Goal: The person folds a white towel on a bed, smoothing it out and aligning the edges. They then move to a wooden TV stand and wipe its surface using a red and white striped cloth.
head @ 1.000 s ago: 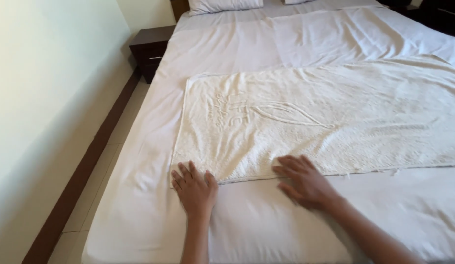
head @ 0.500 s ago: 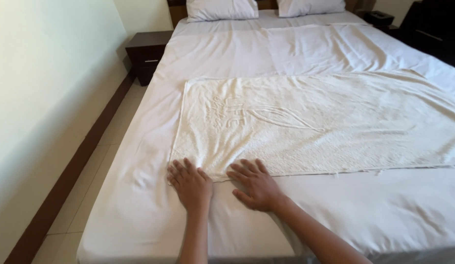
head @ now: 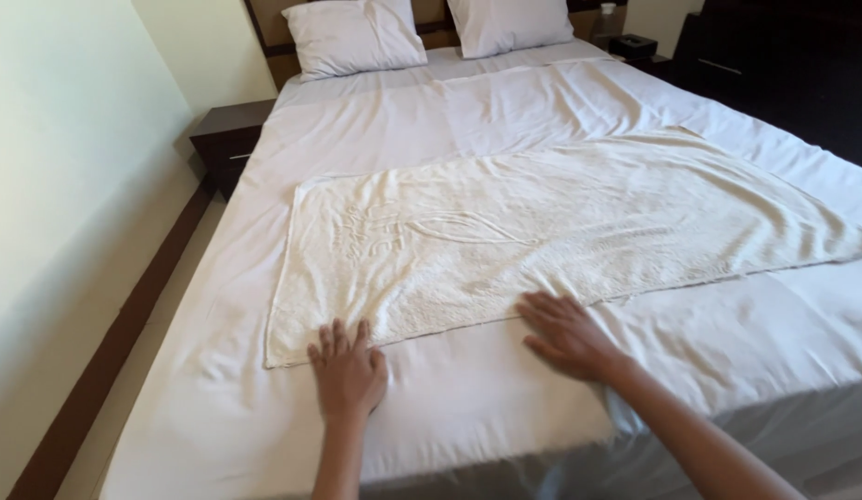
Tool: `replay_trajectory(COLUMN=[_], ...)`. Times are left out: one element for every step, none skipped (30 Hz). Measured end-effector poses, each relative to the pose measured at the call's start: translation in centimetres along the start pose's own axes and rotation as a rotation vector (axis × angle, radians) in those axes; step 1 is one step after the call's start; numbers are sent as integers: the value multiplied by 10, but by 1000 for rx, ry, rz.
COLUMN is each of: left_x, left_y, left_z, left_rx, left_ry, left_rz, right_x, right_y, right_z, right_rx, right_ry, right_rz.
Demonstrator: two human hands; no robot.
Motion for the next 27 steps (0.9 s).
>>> replay_trajectory(left_x=[1,1,0,6,11,15,12,9,9,8,7,5,5,4,3,0,-2,-4,-6,-7,-10,-15,-19,-24,-33,-41,-49], left_y=[-3,-2,-1,19,38,56,54,49,42,41,40,38,37,36,35,33,31,29,29,29,28,29,29,29,27,25,22], left_z=[-14,-29,-44,-58,-75,-91,-107,-124,-141,-142,-146,-150,-150,-150,-149,-149,-148,-148,-148,-149,-148,-148,-148,-147,-147,-148,-147], left_rx=[2,-5,-12,-10,-15,-19,-17,-55,-93,-90,-131,-172,-173,-189,-205,-204,-215,-226,-226,-230,-234,-234,-229,-223,-224,-199,-172], left_ry=[3,45,83,83,146,210,208,234,260,258,270,281,283,279,276,280,272,265,268,268,268,270,271,272,269,281,293], left_rz=[5,61,120,129,103,76,87,60,29,37,35,34,38,49,59,63,74,85,85,81,78,80,72,64,68,71,73], right_x=[-6,-11,-17,-18,-18,-18,-20,-21,-21,-22,-23,-25,-26,-28,-29,-32,-32,-32,-34,-36,-38,-43,-47,-51,-58,-65,-71], right_y=[-3,-5,-6,-11,-16,-22,-20,-22,-25,-19,-18,-17,-16,-17,-17,-15,-15,-15,-17,-20,-23,-17,-14,-10,-11,-12,-13], right_z=[-12,-25,-39,-40,-45,-49,-47,-47,-46,-47,-48,-49,-50,-50,-49,-49,-50,-50,-47,-45,-42,-45,-49,-53,-51,-50,-49], right_rx=[3,-65,-132,-128,-184,-241,-235,-229,-225,-220,-204,-187,-187,-170,-151,-151,-148,-145,-146,-126,-104,-104,-68,-32,-31,-19,-5], right_ry=[5,50,93,96,156,216,217,263,309,310,283,257,261,247,235,240,238,236,239,263,287,290,327,365,365,399,433], right_rz=[3,20,40,47,43,38,48,-4,-59,-52,-103,-153,-150,-172,-194,-192,-208,-224,-224,-236,-246,-245,-298,-350,-346,-383,-423])
Point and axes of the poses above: each hand's wrist, its own x-axis towards the middle knuckle, its own y-axis out of the palm, z = x × y, the point moved 5 cm from there along x, towards the middle knuckle, and after that the axes turned 8 degrees about -z, right-handed, at the moved point
